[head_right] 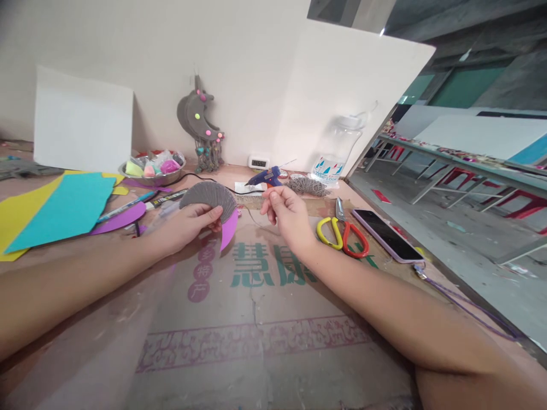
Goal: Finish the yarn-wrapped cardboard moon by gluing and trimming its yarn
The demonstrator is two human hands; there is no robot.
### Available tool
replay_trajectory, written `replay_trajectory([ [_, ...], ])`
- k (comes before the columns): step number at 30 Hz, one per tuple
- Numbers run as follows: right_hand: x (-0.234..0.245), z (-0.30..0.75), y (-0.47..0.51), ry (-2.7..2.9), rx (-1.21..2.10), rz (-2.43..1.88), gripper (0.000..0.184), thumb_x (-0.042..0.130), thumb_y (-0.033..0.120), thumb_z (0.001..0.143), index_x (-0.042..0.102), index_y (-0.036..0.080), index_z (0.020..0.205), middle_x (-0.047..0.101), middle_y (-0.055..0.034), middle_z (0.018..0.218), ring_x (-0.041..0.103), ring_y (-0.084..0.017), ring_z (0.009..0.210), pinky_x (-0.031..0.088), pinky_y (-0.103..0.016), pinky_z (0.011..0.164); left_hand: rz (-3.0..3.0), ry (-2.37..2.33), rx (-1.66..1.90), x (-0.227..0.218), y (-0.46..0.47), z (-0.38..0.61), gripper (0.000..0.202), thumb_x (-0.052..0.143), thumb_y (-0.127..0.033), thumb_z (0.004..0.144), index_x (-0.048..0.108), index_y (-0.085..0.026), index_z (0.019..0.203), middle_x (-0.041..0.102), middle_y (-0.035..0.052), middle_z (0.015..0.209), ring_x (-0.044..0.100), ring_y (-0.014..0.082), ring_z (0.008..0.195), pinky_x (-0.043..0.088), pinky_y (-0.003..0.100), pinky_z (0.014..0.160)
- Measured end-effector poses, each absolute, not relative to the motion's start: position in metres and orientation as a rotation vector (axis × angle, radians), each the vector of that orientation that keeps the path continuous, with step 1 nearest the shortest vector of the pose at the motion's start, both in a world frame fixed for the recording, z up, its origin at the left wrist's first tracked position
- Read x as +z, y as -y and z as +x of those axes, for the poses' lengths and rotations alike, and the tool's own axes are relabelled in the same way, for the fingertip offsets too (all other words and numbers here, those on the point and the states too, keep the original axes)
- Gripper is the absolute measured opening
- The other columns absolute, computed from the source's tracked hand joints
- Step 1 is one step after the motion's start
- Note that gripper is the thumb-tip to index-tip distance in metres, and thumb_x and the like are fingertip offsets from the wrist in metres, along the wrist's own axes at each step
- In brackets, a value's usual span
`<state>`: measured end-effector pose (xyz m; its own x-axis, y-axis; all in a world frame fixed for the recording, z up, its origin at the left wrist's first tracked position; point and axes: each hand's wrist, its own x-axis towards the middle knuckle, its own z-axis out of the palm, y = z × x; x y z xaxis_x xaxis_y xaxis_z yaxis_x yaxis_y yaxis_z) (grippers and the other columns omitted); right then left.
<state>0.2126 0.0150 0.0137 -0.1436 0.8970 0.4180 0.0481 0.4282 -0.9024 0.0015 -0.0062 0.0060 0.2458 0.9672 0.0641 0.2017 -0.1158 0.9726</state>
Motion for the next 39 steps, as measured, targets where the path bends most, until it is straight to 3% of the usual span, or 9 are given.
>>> replay_trajectory([
  [5,0.031,0.228,-0.031,1.505,0.811,-0.835,0.031,0.052,0.047,0.083,0.056,0.017,0.076,0.055,0.0010,0.059,0.043,-0.007,0.046,0.033,-0.022,0.044,1.560,-1.158,0.941,0.007,0.007,0.001,0.040,0.049,-0.054,0.078,0.056,-0.016,0.067,0.058,0.0034,0.067,0.052,0.0131,0.061,0.040,0.025,0.056],
  [13,0.084,0.234,-0.014,1.560,0.524,-0.786,0.008,0.061,0.029,0.080,0.059,0.021,0.081,0.060,0.0025,0.065,0.047,-0.006,0.049,0.037,-0.022,0.048,1.575,-1.146,0.949,0.006,0.007,0.000,0.042,0.049,-0.055,0.078,0.056,-0.016,0.066,0.059,0.0040,0.068,0.053,0.0140,0.062,0.040,0.025,0.057],
  [18,0.096,0.234,-0.002,1.606,0.512,-0.720,0.007,0.063,0.022,0.078,0.057,0.020,0.080,0.061,0.0014,0.067,0.049,-0.007,0.050,0.038,-0.022,0.049,1.630,-1.192,0.966,0.009,0.010,0.001,0.039,0.050,-0.052,0.078,0.058,-0.017,0.063,0.059,0.0037,0.066,0.053,0.0141,0.063,0.041,0.025,0.060],
  [22,0.105,0.237,0.003,1.607,0.460,-0.675,0.010,0.058,0.026,0.083,0.053,0.022,0.075,0.061,-0.0001,0.068,0.050,-0.009,0.053,0.039,-0.026,0.053,1.655,-1.191,0.957,0.009,0.009,0.000,0.041,0.048,-0.054,0.078,0.059,-0.017,0.064,0.060,0.0037,0.067,0.053,0.0148,0.065,0.041,0.025,0.061],
  [26,0.124,0.254,0.006,1.586,0.396,-0.694,0.025,0.045,0.035,0.089,0.059,0.025,0.071,0.059,-0.0004,0.072,0.051,-0.010,0.055,0.038,-0.029,0.054,1.674,-1.184,0.942,0.008,0.008,-0.001,0.042,0.047,-0.054,0.079,0.059,-0.016,0.065,0.060,0.0034,0.068,0.053,0.0142,0.066,0.041,0.025,0.062],
  [30,0.140,0.287,-0.005,1.487,0.268,-0.687,0.014,0.053,0.027,0.085,0.065,0.033,0.080,0.057,0.0037,0.071,0.048,-0.009,0.054,0.037,-0.026,0.053,1.670,-1.215,0.940,0.011,0.010,0.000,0.041,0.048,-0.053,0.079,0.059,-0.016,0.065,0.060,0.0032,0.068,0.053,0.0139,0.065,0.040,0.024,0.061],
  [35,0.121,0.287,-0.019,1.471,0.472,-0.736,0.002,0.063,0.026,0.079,0.064,0.027,0.077,0.056,0.0028,0.065,0.044,-0.007,0.047,0.034,-0.024,0.046,1.623,-1.179,0.963,0.010,0.011,0.001,0.040,0.050,-0.053,0.077,0.057,-0.016,0.063,0.059,0.0027,0.066,0.053,0.0131,0.061,0.040,0.025,0.058],
  [39,0.081,0.244,-0.008,1.806,0.814,-0.894,0.024,0.057,0.041,0.082,0.060,0.019,0.074,0.058,-0.0003,0.058,0.049,-0.010,0.047,0.038,-0.025,0.046,1.614,-1.162,0.966,0.006,0.008,0.001,0.041,0.051,-0.054,0.076,0.057,-0.016,0.062,0.060,0.0035,0.065,0.053,0.0134,0.060,0.040,0.025,0.056],
])
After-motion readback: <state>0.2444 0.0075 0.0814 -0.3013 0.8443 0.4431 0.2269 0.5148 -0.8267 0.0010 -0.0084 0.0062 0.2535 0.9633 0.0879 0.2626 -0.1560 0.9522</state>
